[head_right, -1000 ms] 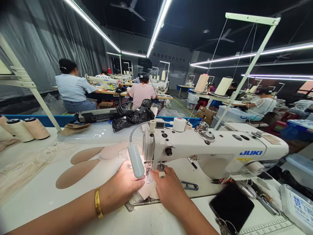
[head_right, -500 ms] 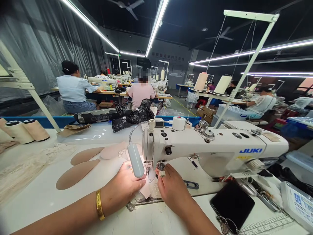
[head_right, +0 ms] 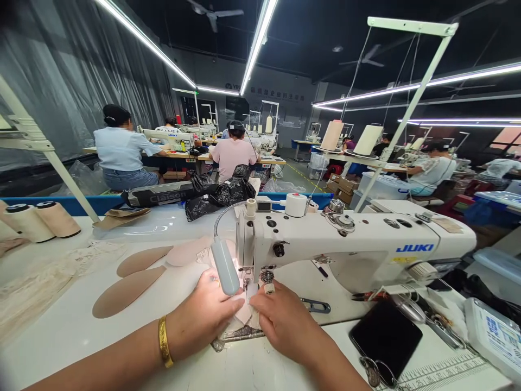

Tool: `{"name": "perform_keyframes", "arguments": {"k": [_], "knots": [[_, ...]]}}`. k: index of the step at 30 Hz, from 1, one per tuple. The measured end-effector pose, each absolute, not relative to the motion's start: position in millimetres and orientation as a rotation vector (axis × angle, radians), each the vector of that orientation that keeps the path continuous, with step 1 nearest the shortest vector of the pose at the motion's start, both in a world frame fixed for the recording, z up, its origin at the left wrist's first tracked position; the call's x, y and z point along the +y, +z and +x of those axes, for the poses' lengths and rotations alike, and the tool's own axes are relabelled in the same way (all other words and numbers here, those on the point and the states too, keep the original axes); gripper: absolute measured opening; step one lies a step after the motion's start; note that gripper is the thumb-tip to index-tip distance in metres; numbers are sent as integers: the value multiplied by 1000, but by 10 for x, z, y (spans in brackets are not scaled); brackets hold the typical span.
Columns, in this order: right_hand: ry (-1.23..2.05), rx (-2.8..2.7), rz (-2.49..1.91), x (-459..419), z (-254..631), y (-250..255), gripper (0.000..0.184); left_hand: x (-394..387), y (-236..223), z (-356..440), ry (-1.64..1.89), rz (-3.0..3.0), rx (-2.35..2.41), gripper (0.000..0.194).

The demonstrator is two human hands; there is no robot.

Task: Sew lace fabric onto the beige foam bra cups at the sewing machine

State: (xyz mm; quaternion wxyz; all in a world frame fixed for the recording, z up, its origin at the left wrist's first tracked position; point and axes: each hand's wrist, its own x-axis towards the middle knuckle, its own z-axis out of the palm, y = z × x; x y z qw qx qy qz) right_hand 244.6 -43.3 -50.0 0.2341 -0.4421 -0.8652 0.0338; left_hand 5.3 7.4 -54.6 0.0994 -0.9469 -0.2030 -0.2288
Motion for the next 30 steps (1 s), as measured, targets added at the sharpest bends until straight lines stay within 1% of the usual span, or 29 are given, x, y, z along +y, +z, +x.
{"name": "perform_keyframes", "arguments": {"k": [3, 6, 15, 22, 25, 26, 28, 29, 30], "knots": [[261, -2474, -1239, -467, 2440, -456, 25, -71, -565, 52, -649, -2862, -558, 15], [292, -2472, -1289, -474, 2415, -442, 26, -106, -574, 60, -653, -2854, -566, 15], [139, -2414, -1397, -414, 2346, -574, 38, 183, -478, 19, -555, -2979, -598, 14], [92, -2385, -1410, -383, 2324, -619, 30, 347, -358, -21, -501, -3055, -612, 17], [113, -2394, -1419, -383, 2316, -597, 30, 439, -288, -25, -729, -2939, -780, 16], [118, -2396, -1424, -384, 2313, -593, 31, 496, -266, -26, -849, -2842, -922, 15], [123, -2395, -1427, -388, 2309, -594, 32, 659, -221, -35, -1047, -2611, -1242, 20], [120, -2390, -1425, -391, 2308, -601, 33, 760, -195, -48, -1100, -2525, -1369, 21], [115, -2384, -1421, -394, 2308, -609, 33, 864, -163, -69, -1128, -2476, -1460, 17]]}}
